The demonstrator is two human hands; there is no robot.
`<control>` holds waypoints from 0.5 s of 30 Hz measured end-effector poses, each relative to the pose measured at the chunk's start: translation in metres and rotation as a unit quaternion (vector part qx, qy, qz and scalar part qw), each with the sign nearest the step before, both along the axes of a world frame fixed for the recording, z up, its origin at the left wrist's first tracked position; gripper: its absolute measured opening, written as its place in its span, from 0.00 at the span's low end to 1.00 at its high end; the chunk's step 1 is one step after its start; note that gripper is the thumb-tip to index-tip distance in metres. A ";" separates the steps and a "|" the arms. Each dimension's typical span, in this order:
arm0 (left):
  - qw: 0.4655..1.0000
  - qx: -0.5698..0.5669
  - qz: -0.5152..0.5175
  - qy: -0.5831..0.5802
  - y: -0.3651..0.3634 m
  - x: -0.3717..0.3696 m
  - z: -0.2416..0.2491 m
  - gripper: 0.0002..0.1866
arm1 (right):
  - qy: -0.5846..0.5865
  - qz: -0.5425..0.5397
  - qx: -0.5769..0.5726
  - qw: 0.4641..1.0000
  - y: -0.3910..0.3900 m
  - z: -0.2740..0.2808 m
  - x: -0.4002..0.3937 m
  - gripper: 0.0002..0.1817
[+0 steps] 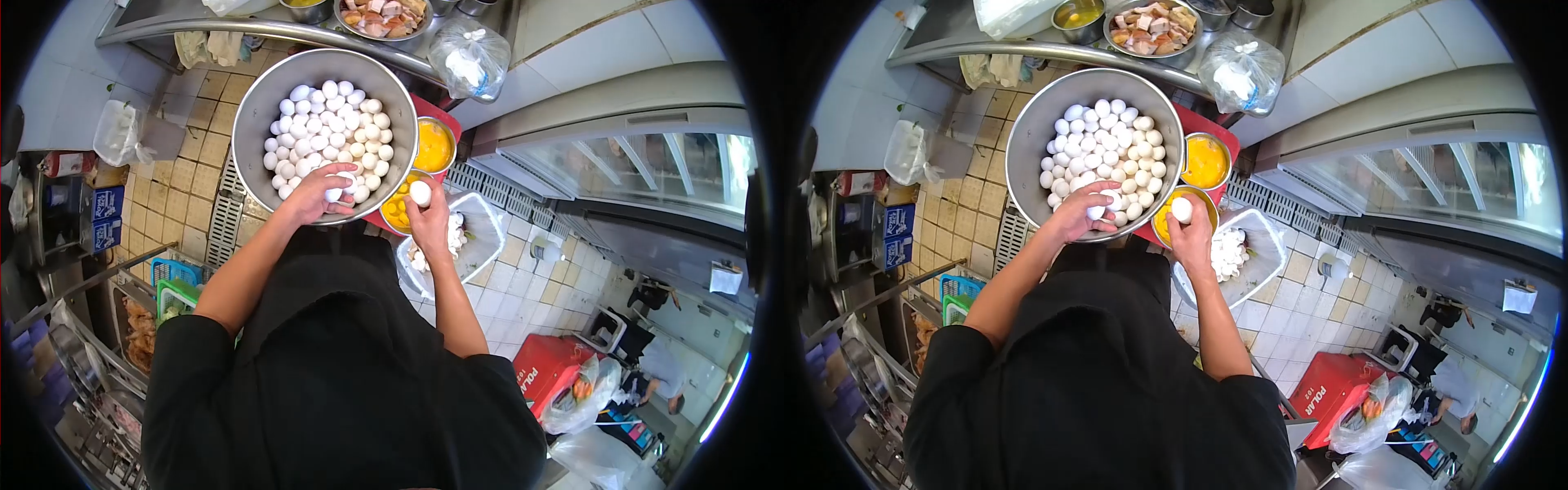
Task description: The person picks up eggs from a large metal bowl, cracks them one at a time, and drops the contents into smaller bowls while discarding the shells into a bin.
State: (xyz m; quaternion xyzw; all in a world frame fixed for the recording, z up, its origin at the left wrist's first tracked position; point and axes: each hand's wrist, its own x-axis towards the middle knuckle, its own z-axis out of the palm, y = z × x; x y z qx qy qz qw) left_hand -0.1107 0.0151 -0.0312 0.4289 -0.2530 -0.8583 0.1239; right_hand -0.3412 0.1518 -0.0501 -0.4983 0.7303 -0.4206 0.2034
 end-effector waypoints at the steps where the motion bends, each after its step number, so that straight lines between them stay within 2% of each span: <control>1: 1.000 0.003 0.002 -0.002 0.000 -0.001 0.001 0.22 | 0.019 -0.032 -0.005 0.999 0.006 -0.011 -0.003 0.23; 4: 1.000 0.001 -0.012 -0.001 -0.001 -0.004 -0.001 0.22 | -0.047 -0.093 0.053 0.993 0.018 -0.023 -0.007 0.22; 5: 1.000 -0.001 -0.020 0.001 -0.001 -0.006 -0.003 0.22 | -0.084 -0.093 0.103 0.987 0.023 -0.023 -0.011 0.25; 11: 0.999 -0.009 -0.046 0.008 0.004 -0.014 -0.002 0.23 | 0.066 -0.059 0.090 0.992 0.030 -0.031 -0.012 0.26; 15: 0.999 0.006 -0.052 0.008 0.005 -0.014 -0.003 0.25 | 0.035 -0.075 0.079 0.993 0.032 -0.006 -0.009 0.27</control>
